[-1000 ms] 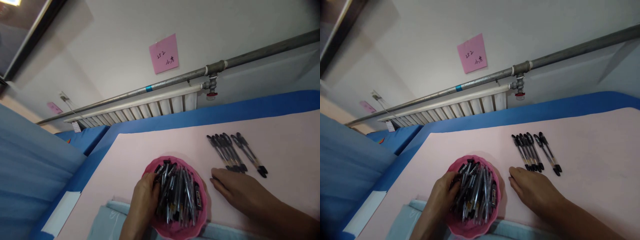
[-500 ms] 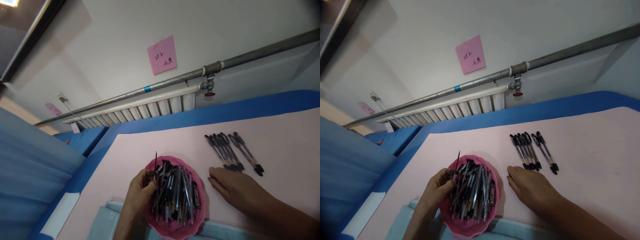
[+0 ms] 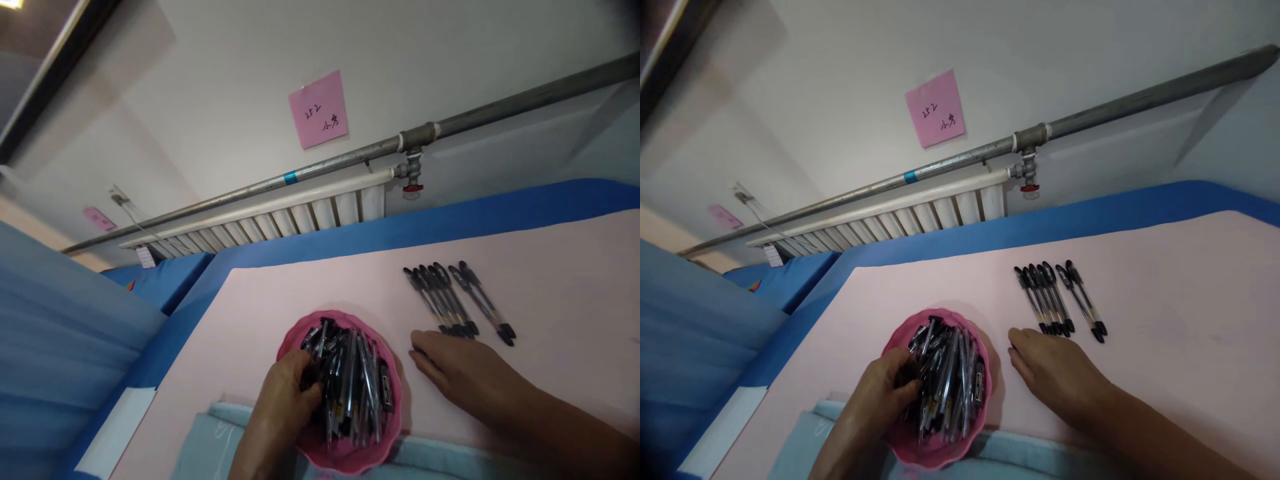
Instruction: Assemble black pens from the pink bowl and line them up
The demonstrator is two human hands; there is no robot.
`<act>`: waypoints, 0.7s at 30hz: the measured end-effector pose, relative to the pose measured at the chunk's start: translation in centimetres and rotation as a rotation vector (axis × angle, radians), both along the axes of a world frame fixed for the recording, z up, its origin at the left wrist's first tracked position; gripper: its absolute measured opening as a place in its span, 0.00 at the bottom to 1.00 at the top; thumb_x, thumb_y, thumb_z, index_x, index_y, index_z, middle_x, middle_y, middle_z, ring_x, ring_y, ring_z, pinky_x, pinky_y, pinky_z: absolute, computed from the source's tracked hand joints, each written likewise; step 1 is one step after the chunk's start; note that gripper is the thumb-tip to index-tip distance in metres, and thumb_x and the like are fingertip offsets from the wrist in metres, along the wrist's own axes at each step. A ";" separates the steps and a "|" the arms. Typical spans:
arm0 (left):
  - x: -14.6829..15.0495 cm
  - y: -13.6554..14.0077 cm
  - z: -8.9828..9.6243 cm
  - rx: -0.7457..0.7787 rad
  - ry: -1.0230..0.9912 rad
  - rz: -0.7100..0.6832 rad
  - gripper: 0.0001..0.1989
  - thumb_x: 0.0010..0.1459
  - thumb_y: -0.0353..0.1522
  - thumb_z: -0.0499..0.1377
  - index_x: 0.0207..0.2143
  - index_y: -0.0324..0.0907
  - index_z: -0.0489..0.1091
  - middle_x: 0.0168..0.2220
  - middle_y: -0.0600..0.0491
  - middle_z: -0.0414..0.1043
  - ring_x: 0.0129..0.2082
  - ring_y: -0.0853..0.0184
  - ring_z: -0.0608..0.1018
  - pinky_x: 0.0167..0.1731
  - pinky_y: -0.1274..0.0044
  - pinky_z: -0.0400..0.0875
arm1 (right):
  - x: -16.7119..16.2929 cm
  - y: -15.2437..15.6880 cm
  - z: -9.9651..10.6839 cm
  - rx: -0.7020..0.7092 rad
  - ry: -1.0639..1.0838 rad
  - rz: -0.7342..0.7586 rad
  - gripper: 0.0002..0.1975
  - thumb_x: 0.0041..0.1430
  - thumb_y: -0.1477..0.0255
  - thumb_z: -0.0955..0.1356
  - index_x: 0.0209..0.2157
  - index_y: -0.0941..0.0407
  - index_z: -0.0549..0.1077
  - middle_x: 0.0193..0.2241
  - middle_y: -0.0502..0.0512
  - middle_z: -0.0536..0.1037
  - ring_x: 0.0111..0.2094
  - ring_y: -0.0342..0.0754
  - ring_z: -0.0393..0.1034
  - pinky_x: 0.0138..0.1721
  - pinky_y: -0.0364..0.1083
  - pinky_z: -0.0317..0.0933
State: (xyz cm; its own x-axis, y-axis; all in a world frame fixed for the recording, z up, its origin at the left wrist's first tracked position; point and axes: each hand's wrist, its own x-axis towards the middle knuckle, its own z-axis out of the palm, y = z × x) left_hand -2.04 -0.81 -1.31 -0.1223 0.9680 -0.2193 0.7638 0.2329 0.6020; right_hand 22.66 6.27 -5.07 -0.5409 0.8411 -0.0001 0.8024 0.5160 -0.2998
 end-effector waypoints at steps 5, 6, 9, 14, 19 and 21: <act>0.1 -0.1 0.1 -0.009 0.001 0.004 0.04 0.41 0.24 0.53 0.21 0.41 0.62 0.19 0.58 0.62 0.21 0.72 0.64 0.23 0.79 0.52 | 0.0 -0.1 0.4 -0.030 -0.021 -0.022 0.10 0.58 0.74 0.57 0.23 0.55 0.60 0.22 0.52 0.71 0.23 0.47 0.67 0.21 0.42 0.48; 0.0 -0.2 0.1 0.009 -0.003 -0.010 0.04 0.41 0.24 0.53 0.21 0.41 0.63 0.20 0.58 0.63 0.22 0.72 0.64 0.23 0.79 0.52 | -0.1 -0.1 0.4 -0.035 -0.023 -0.023 0.10 0.58 0.74 0.57 0.23 0.55 0.60 0.23 0.53 0.71 0.23 0.47 0.67 0.21 0.42 0.49; -0.2 -0.5 0.0 0.055 -0.032 -0.075 0.05 0.40 0.23 0.54 0.20 0.41 0.64 0.23 0.56 0.65 0.24 0.70 0.66 0.25 0.79 0.52 | -0.1 0.0 0.4 -0.038 -0.016 -0.021 0.10 0.57 0.73 0.57 0.23 0.55 0.61 0.23 0.53 0.72 0.23 0.48 0.67 0.22 0.42 0.49; -0.3 -0.9 -0.3 0.000 -0.086 -0.077 0.05 0.40 0.24 0.54 0.18 0.42 0.64 0.18 0.58 0.62 0.20 0.71 0.63 0.22 0.79 0.48 | -0.1 0.0 0.4 -0.053 -0.018 -0.027 0.10 0.57 0.73 0.57 0.22 0.55 0.61 0.23 0.53 0.72 0.22 0.47 0.66 0.21 0.42 0.47; 0.3 -1.0 -0.4 0.048 -0.107 -0.055 0.05 0.40 0.24 0.55 0.18 0.42 0.65 0.20 0.56 0.65 0.21 0.70 0.64 0.23 0.78 0.49 | 0.0 0.0 0.4 -0.041 -0.033 -0.019 0.11 0.58 0.73 0.56 0.23 0.55 0.61 0.23 0.53 0.72 0.23 0.47 0.67 0.22 0.42 0.48; 0.4 -1.0 -0.5 0.052 -0.130 -0.051 0.05 0.40 0.24 0.55 0.18 0.42 0.65 0.20 0.55 0.66 0.21 0.70 0.64 0.23 0.77 0.48 | -0.1 0.0 0.4 -0.032 -0.035 -0.018 0.10 0.57 0.73 0.57 0.23 0.55 0.61 0.23 0.53 0.72 0.23 0.46 0.67 0.22 0.42 0.48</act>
